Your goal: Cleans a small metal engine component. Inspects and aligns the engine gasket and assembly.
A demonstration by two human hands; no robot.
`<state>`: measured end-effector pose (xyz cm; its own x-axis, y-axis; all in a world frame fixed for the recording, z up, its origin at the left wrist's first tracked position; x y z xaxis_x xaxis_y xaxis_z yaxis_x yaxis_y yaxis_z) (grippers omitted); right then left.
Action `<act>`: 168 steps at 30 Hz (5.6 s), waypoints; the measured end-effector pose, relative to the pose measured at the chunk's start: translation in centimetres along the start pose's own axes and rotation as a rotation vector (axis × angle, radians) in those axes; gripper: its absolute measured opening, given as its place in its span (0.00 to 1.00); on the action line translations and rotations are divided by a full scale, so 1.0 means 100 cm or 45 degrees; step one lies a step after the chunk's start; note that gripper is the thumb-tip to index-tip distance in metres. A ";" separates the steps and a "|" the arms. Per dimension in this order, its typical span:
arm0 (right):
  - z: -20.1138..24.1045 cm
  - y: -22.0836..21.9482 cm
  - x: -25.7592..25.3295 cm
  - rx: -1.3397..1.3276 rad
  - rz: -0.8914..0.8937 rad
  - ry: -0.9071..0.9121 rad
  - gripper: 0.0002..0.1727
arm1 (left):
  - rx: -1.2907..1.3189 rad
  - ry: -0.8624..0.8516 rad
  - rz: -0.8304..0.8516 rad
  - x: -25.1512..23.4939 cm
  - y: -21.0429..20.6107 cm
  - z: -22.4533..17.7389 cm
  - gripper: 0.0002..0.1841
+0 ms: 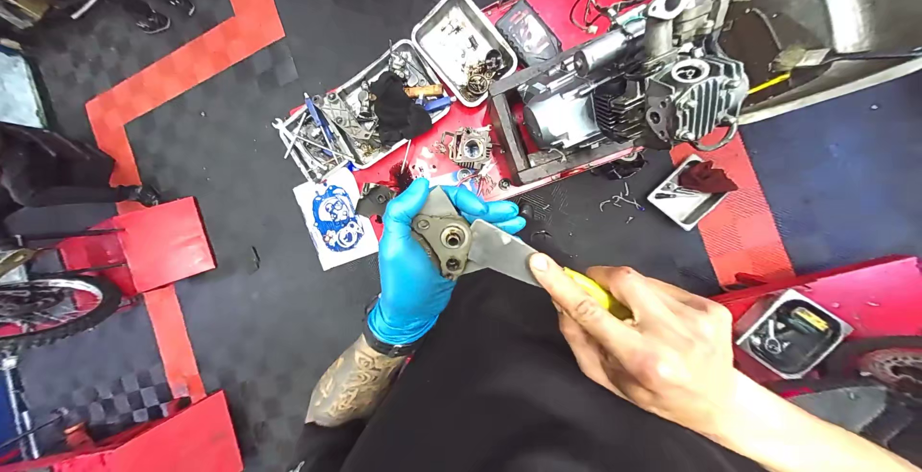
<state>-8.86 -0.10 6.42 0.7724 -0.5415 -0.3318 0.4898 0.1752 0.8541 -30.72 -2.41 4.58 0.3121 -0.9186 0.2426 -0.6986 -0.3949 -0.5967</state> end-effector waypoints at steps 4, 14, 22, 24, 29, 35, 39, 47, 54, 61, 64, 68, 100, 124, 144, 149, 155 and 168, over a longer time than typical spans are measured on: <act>0.000 0.000 0.006 0.053 -0.024 -0.034 0.28 | -0.098 -0.032 0.043 0.001 -0.004 0.003 0.35; 0.002 0.014 0.022 0.171 0.079 0.092 0.29 | -0.561 0.252 0.351 0.009 0.001 -0.002 0.34; 0.003 0.023 0.021 0.211 0.233 0.193 0.28 | -0.825 0.332 0.512 0.010 0.006 0.003 0.31; 0.002 0.025 0.020 0.223 0.265 0.236 0.28 | -0.836 0.374 0.595 0.011 0.006 0.004 0.31; 0.000 0.032 0.014 0.218 0.353 0.381 0.29 | -0.812 0.603 0.729 0.013 0.005 0.005 0.31; 0.001 0.037 0.007 0.247 0.462 0.577 0.28 | -1.021 0.878 0.840 0.019 0.007 0.011 0.28; -0.005 0.035 0.004 0.216 0.483 0.576 0.28 | -1.045 0.812 0.845 0.017 0.008 0.010 0.30; -0.011 0.027 0.015 0.144 0.254 0.256 0.28 | -0.701 0.278 0.592 0.011 0.015 0.005 0.32; -0.007 0.029 0.022 0.182 0.169 0.188 0.29 | -0.610 0.341 0.508 0.017 0.012 0.008 0.32; 0.000 0.023 0.026 0.250 0.048 0.150 0.29 | -0.358 0.326 0.421 0.028 0.001 0.015 0.37; 0.000 0.025 0.030 0.281 0.076 0.180 0.30 | -0.393 0.394 0.454 0.031 0.002 0.018 0.45; 0.008 0.030 0.032 0.339 0.135 0.209 0.30 | -0.339 0.393 0.516 0.040 0.000 0.022 0.50; -0.019 0.033 0.020 0.208 0.560 0.365 0.29 | -0.165 0.693 0.594 0.053 0.011 0.082 0.51; -0.064 0.055 -0.001 0.116 0.657 0.417 0.30 | -0.649 0.754 0.527 0.014 -0.002 0.064 0.39; -0.038 0.046 -0.005 0.220 0.696 0.441 0.29 | -0.863 0.068 -0.003 0.018 0.006 0.047 0.47; -0.045 0.041 -0.005 0.121 0.743 0.437 0.29 | -0.754 0.397 0.083 0.021 0.019 0.065 0.48; -0.094 0.000 0.013 -0.348 0.620 0.144 0.28 | -0.301 0.660 0.131 0.016 0.051 0.096 0.42; -0.107 -0.176 -0.027 -0.799 0.373 -0.480 0.23 | 0.611 0.205 0.184 0.055 0.156 0.083 0.28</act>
<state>-15.24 7.12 -12.01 0.7711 -0.6240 0.1263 0.5107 0.7247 0.4626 -34.58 -13.46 -9.75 0.1055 -0.9689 0.2238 -0.3416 -0.2467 -0.9069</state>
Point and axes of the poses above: each hand's wrist, its own x-axis away from the middle knuckle, its own y-axis out of the back of the hand, z = x × y, the point moved 4 cm from there along -x, towards the middle knuckle, and after that the axes turned 4 degrees about -x, right-handed, at the moved point
